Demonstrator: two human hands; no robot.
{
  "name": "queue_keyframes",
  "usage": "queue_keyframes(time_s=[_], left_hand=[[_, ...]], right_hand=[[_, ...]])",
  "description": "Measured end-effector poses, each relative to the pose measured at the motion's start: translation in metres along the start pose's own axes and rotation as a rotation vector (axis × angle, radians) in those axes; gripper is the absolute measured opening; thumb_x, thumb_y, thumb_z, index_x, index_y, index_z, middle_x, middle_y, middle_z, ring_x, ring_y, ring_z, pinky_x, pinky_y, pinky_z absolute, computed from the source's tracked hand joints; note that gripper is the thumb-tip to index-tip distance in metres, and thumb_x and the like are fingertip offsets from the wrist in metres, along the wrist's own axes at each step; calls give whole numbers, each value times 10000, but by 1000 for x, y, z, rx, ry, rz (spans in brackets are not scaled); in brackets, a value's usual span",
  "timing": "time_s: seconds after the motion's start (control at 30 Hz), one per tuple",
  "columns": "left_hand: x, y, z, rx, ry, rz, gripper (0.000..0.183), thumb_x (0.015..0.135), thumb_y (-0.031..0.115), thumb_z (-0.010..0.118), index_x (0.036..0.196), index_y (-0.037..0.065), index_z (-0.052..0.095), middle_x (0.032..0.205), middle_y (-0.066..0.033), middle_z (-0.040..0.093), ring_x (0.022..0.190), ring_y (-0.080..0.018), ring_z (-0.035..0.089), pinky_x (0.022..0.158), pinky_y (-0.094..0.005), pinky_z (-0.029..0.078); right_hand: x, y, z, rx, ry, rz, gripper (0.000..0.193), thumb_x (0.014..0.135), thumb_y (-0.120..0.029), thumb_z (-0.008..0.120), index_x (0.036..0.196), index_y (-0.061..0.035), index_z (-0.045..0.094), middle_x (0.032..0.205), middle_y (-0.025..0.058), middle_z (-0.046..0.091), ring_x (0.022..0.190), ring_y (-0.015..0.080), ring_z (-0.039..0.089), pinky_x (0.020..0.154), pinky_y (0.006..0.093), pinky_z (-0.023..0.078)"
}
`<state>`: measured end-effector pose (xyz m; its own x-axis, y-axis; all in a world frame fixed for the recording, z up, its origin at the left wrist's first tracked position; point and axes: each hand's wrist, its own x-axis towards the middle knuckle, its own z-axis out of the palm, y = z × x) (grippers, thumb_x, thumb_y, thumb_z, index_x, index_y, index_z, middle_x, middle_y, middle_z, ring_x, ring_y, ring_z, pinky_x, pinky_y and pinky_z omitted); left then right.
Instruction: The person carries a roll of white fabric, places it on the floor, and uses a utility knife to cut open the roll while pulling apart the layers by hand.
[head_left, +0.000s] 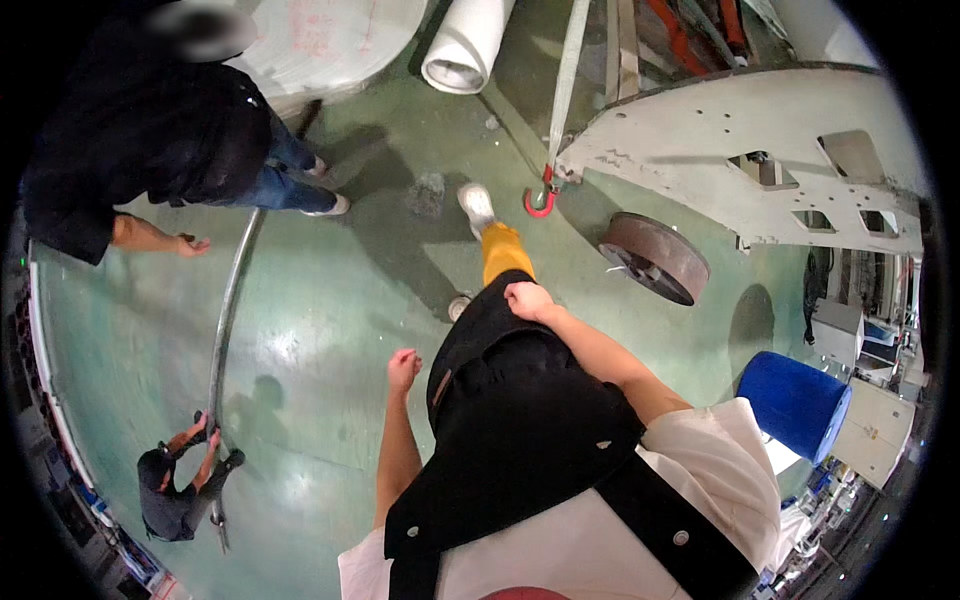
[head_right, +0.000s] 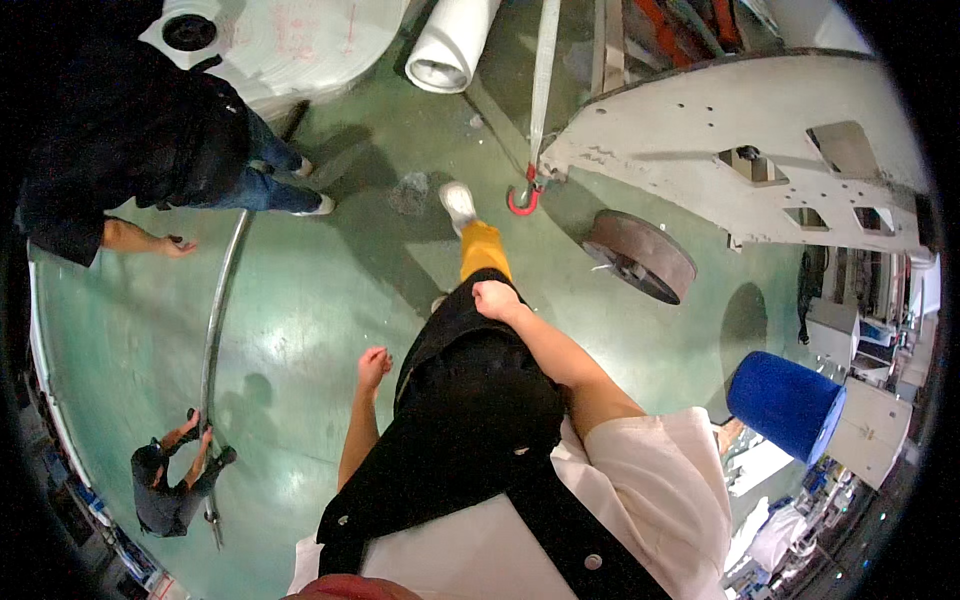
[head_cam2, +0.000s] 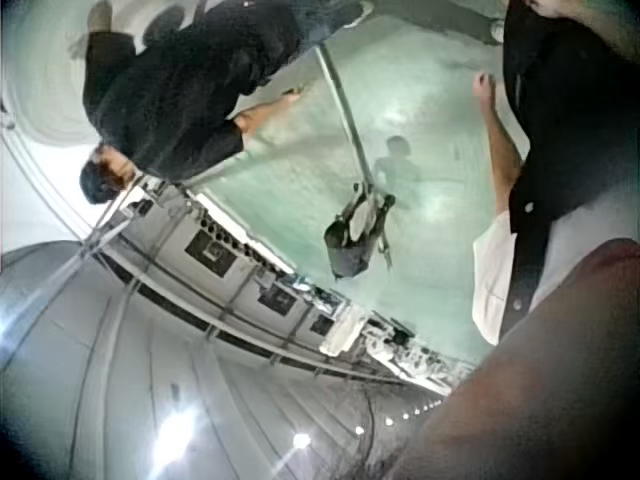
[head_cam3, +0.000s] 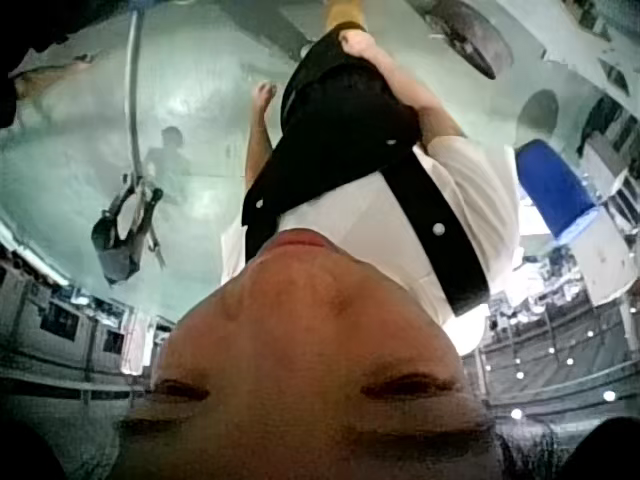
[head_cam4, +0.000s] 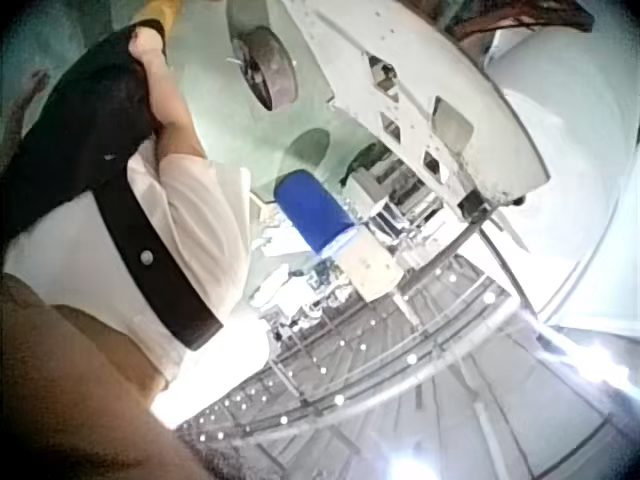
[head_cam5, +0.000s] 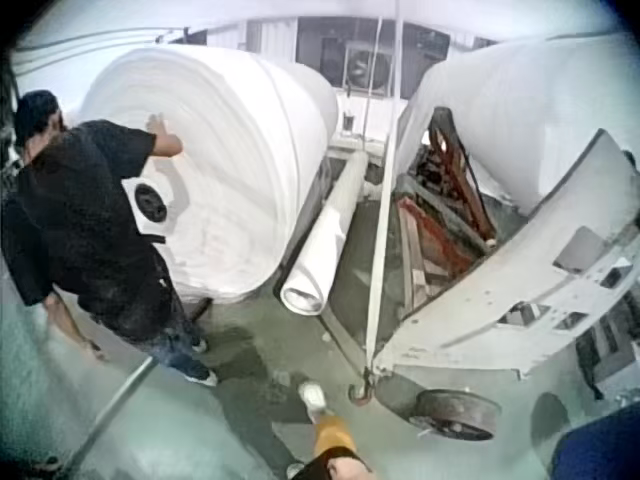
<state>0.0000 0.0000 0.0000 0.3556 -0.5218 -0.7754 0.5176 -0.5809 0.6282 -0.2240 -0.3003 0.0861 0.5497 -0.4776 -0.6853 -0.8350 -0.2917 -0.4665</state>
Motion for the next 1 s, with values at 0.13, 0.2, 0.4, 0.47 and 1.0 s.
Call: queue_keyframes(time_s=[0.13, 0.2, 0.4, 0.47, 1.0], left_hand=[[-24, 13, -25, -267, 217, -529, 175, 879, 200, 505, 929, 52, 582, 735, -53, 625, 610, -156, 592, 531, -286, 479], [-7, 42, -18, -396, 301, -602, 188, 884, 207, 489, 930, 49, 579, 725, -54, 624, 610, -156, 592, 529, -290, 474], [106, 154, 34, 209, 192, -277, 199, 845, 155, 508, 820, 8, 639, 696, -33, 598, 593, -128, 532, 545, -277, 431], [169, 202, 60, 303, 211, -373, 197, 815, 136, 523, 807, -18, 646, 707, -35, 603, 623, -123, 538, 567, -284, 440], [964, 488, 335, 798, -89, 218, 337, 830, 210, 615, 1081, -11, 565, 905, -106, 630, 854, -227, 597, 796, -324, 467]], right_hand=[[60, -5, -37, 35, 210, -167, 176, 763, -152, 519, 855, -61, 639, 840, 140, 638, 824, 311, 601, 750, 395, 478], [111, -18, -74, 365, 219, -25, 186, 790, -207, 533, 880, -88, 643, 859, 159, 633, 844, 335, 597, 722, 408, 472], [268, 13, -142, 451, 175, 177, 209, 795, -201, 551, 888, -47, 657, 807, 119, 660, 797, 270, 633, 717, 344, 479], [318, 33, -169, 509, 269, 70, 208, 804, -189, 534, 876, -32, 650, 789, 136, 653, 785, 274, 630, 716, 352, 474], [889, 145, -336, 1954, 301, 498, 455, 862, -349, 552, 1123, 21, 510, 989, 147, 598, 881, 221, 590, 792, 324, 481]])
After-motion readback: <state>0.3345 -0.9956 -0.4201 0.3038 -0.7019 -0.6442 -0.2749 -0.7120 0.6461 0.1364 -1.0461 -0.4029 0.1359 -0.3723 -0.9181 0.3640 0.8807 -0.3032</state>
